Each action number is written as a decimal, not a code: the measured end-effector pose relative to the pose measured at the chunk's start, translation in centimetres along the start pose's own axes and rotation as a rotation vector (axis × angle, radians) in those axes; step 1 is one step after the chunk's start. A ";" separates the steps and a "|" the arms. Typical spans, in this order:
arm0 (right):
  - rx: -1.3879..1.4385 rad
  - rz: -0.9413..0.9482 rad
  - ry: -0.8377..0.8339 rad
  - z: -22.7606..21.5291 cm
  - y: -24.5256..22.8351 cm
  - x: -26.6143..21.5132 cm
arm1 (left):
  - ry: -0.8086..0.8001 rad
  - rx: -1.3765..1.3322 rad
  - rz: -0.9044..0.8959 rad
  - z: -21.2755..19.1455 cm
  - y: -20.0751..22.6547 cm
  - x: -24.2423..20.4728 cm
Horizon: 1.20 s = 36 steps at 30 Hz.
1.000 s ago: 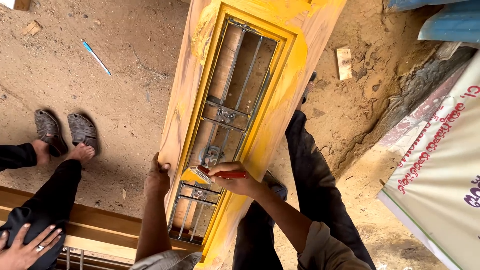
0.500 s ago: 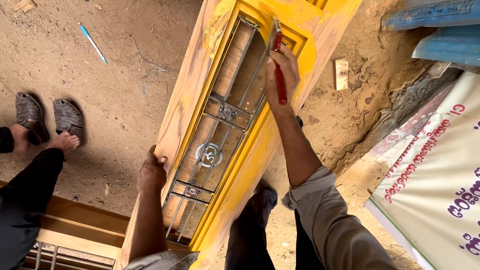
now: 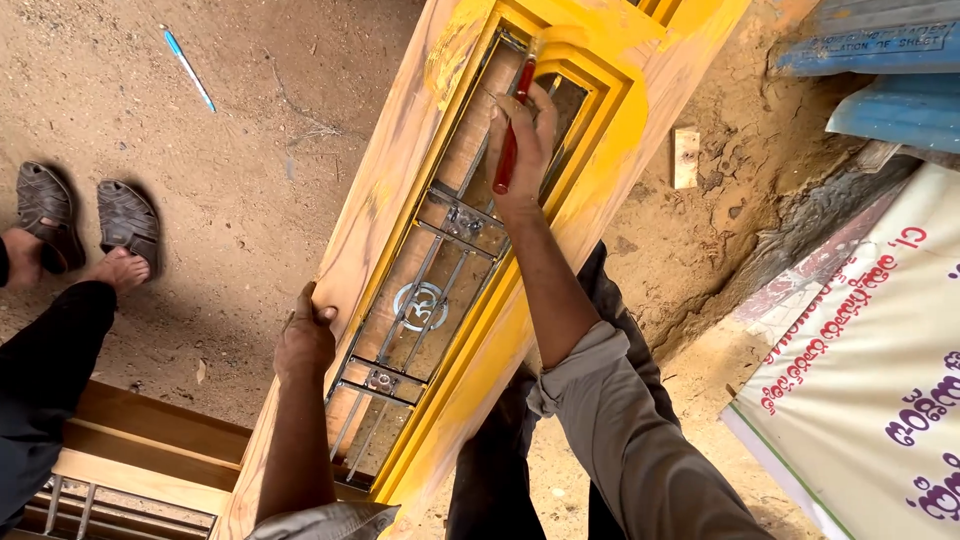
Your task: The person kneels on the ground and paints wooden window frames with metal grilles yellow using a paintbrush, working section by section around the frame recesses. They periodically dip the brush into a paint can and continue coating the wood surfaces.
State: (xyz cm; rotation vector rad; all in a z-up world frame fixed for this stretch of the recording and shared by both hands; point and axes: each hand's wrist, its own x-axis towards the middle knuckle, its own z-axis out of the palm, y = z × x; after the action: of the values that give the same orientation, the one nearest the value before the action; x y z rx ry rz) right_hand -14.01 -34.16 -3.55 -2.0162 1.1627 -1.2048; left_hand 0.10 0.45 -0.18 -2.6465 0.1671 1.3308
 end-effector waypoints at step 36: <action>0.632 0.364 -0.230 -8.9 -1.8 24.3 | 0.121 -0.214 0.084 5.7 0.3 3.6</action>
State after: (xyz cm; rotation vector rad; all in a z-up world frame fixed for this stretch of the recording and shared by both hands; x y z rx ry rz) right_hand -15.33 -54.31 12.69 -1.3573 0.8450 -0.9642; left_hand -2.26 1.25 -6.48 -2.9313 0.1616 1.2784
